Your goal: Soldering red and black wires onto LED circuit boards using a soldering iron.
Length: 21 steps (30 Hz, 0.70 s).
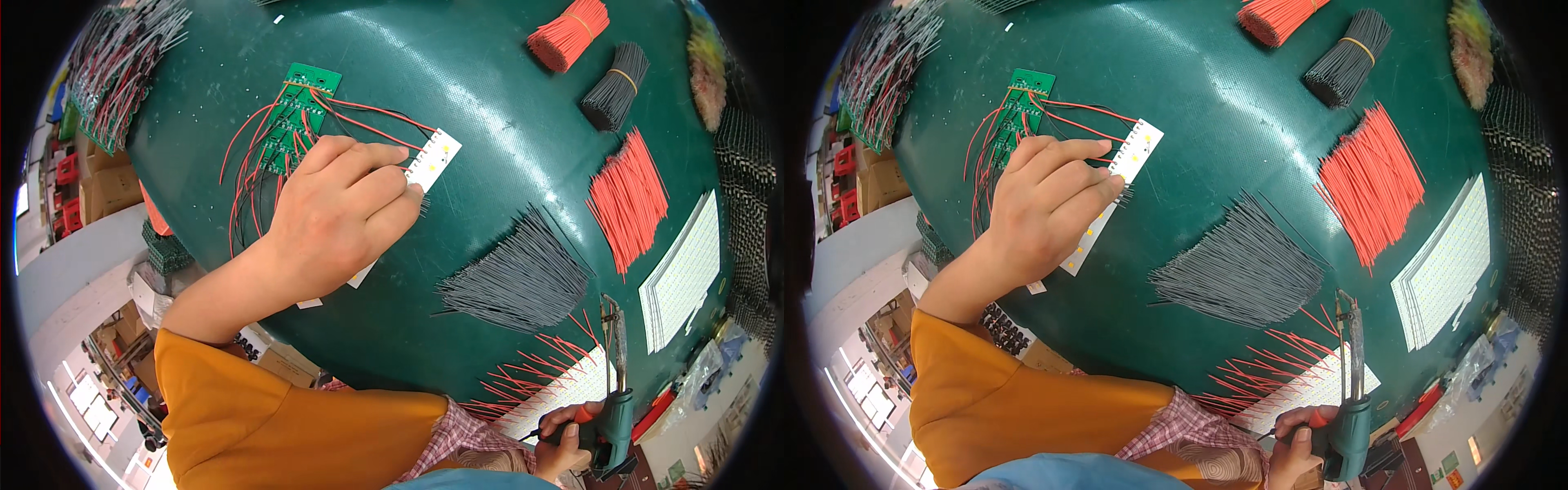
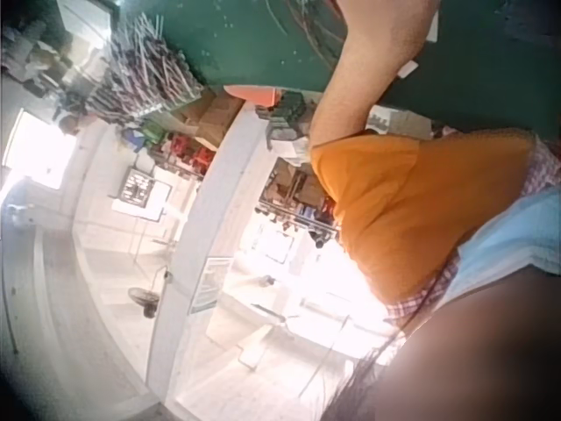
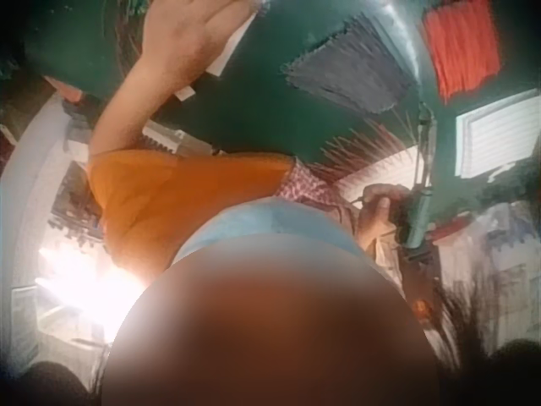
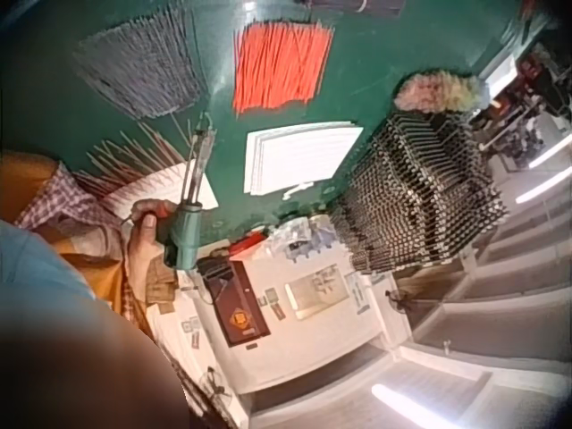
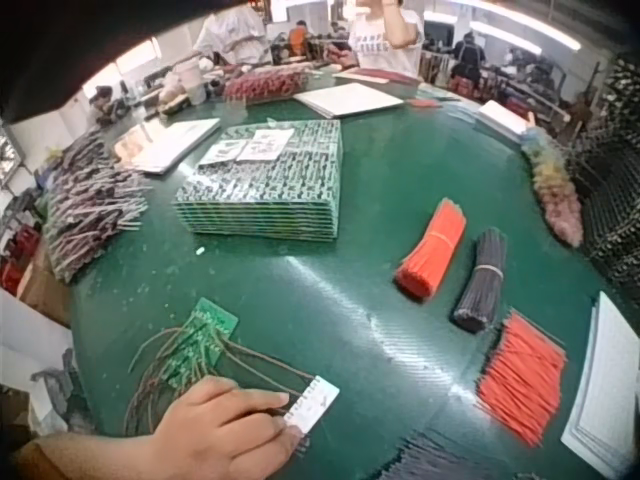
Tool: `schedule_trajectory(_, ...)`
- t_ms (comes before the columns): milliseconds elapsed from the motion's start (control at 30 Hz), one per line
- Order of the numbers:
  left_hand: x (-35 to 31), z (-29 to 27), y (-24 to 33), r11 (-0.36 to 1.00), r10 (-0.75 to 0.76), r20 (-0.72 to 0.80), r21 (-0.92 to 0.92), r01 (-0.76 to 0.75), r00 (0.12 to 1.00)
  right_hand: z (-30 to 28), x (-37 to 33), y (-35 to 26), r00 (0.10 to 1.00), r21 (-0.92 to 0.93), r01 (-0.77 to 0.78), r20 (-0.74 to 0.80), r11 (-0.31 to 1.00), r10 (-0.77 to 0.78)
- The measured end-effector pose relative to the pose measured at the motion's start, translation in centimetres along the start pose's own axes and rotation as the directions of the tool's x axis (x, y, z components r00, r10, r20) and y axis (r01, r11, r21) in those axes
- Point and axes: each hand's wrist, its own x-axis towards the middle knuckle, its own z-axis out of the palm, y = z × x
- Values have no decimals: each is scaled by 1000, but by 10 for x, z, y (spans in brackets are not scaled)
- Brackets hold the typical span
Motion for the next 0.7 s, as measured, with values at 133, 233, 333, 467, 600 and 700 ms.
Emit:
schedule_trajectory(133, 1, 0, 0, 1000, -3, 15, -13, 3, 1000, -1, 4, -4, 998, -9, -22, 52, 1000, 23)
schedule_trajectory(233, 2, 1, -1, 1000, 4, 4, -27, -4, 1000, -4, 1, 0, 1000, -5, -11, 23, 1000, 11)
schedule_trajectory(333, 2, 1, -1, 999, 20, 1, -26, -20, 1000, -5, -1, 2, 999, -21, -4, 38, 1000, 4)
schedule_trajectory(467, 1, 3, -1, 999, 39, -19, 2, -39, 999, -4, -1, 1, 1000, -5, 3, -1, 1000, -3)
schedule_trajectory(600, 1, 3, 2, 999, 40, -18, 25, -40, 999, 0, -1, 0, 1000, -37, -13, -2, 999, 13)
schedule_trajectory(700, 1, 4, 1, 999, 35, -40, 15, -34, 999, 2, 0, 0, 1000, -29, 8, -6, 1000, -8)
